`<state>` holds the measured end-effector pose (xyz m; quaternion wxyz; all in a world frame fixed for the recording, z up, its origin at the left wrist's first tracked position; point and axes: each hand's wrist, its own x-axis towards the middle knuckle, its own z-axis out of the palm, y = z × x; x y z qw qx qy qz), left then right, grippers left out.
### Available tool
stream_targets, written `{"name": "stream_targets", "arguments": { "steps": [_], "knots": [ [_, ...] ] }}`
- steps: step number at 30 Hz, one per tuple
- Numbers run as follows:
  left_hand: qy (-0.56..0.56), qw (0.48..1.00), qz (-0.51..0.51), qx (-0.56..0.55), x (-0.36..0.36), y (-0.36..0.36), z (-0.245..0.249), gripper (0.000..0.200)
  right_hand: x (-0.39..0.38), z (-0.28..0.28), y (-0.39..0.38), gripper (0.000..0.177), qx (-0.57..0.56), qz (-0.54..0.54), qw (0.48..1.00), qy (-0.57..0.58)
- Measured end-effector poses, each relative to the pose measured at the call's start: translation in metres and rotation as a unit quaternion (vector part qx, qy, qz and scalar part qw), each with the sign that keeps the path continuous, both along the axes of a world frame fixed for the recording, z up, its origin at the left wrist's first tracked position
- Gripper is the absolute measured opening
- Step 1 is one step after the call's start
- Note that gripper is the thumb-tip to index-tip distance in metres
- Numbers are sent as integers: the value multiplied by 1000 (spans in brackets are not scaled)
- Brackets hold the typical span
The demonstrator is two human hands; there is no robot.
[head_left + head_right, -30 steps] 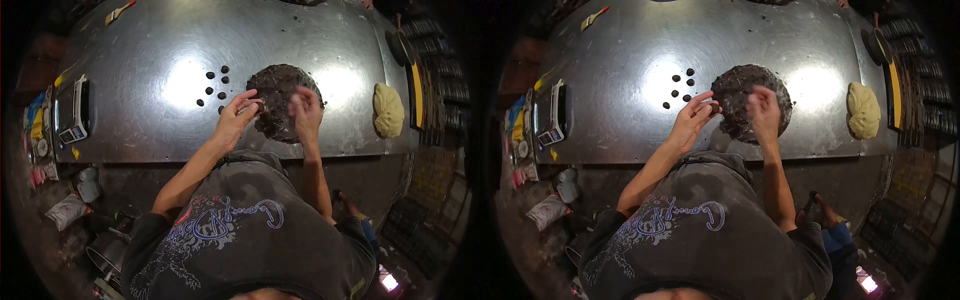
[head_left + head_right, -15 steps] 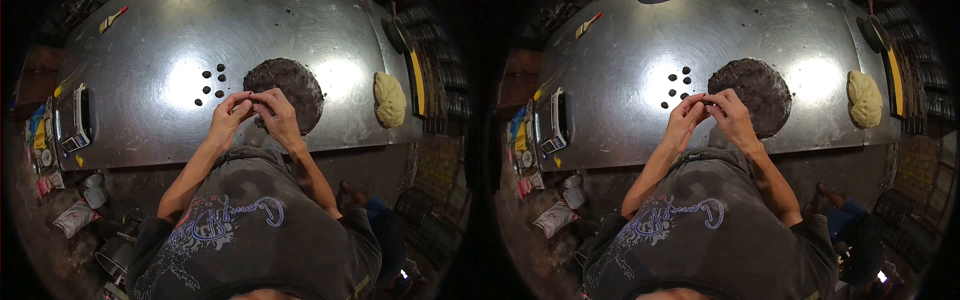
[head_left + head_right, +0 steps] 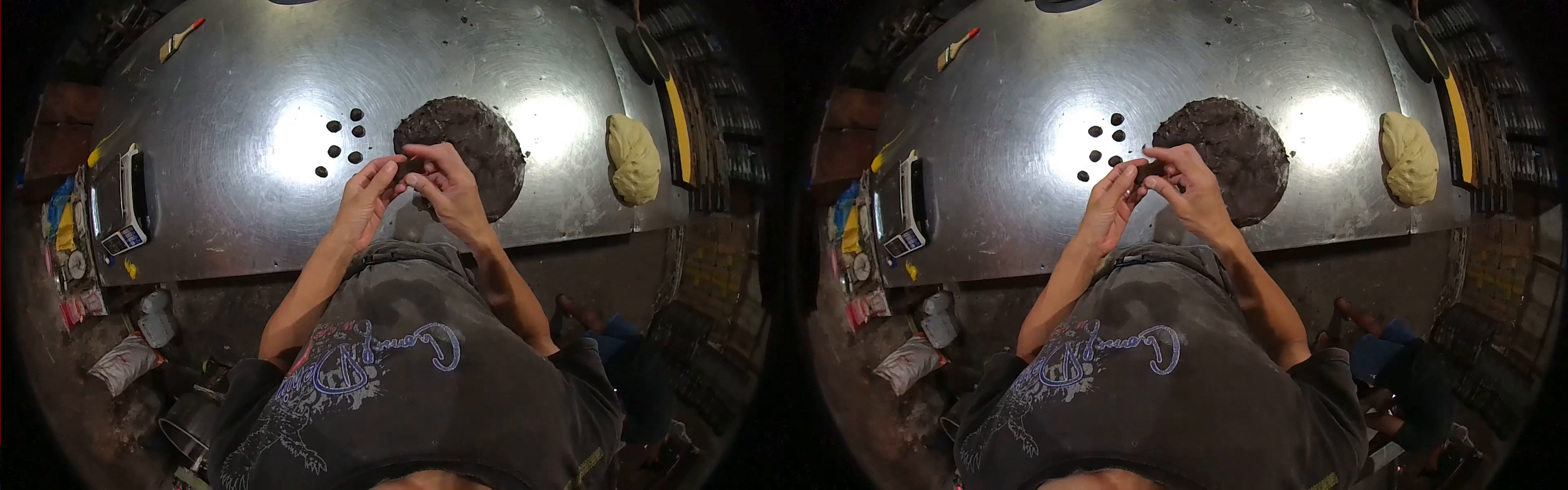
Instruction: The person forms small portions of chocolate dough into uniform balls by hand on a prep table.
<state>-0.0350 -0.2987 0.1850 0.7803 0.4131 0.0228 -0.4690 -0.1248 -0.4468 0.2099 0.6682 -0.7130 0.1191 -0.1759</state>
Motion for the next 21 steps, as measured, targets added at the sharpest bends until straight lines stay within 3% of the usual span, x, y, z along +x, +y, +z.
{"name": "stream_targets", "arguments": {
  "steps": [1, 7, 10, 11, 14, 15, 18, 19, 21],
  "knots": [
    [-10, 1000, -7, 3, 0, 0, -3, 29, 1, 2, -1, 21, -92, 3, 996, -1],
    [-7, 996, -86, 12, -1, 3, -4, 19, 3, -2, -1, 14, -234, -33, 971, -30],
    [-11, 983, -182, -5, -8, 2, 12, 19, 12, -16, -3, 13, 66, -129, 989, 20],
    [-17, 976, -218, -14, -11, 3, 18, 19, 14, -16, -12, 24, 114, -140, 983, 32],
    [94, 986, -113, -76, -11, 8, -2, 19, 0, -11, -43, 31, 88, -116, 987, 68],
    [99, 993, -51, -30, -7, 8, -4, 16, -4, -12, -47, 35, 29, -137, 987, 77],
    [48, 997, -6, -55, 8, 20, -26, 17, -9, -48, -63, 27, -61, -183, 975, 106],
    [36, 998, 20, -45, 9, 17, -21, 21, -10, -59, -65, 23, -31, -178, 975, 133],
    [11, 997, 74, -24, 11, 12, -7, 30, -16, -97, -74, 23, -108, -162, 969, 151]
  ]
}}
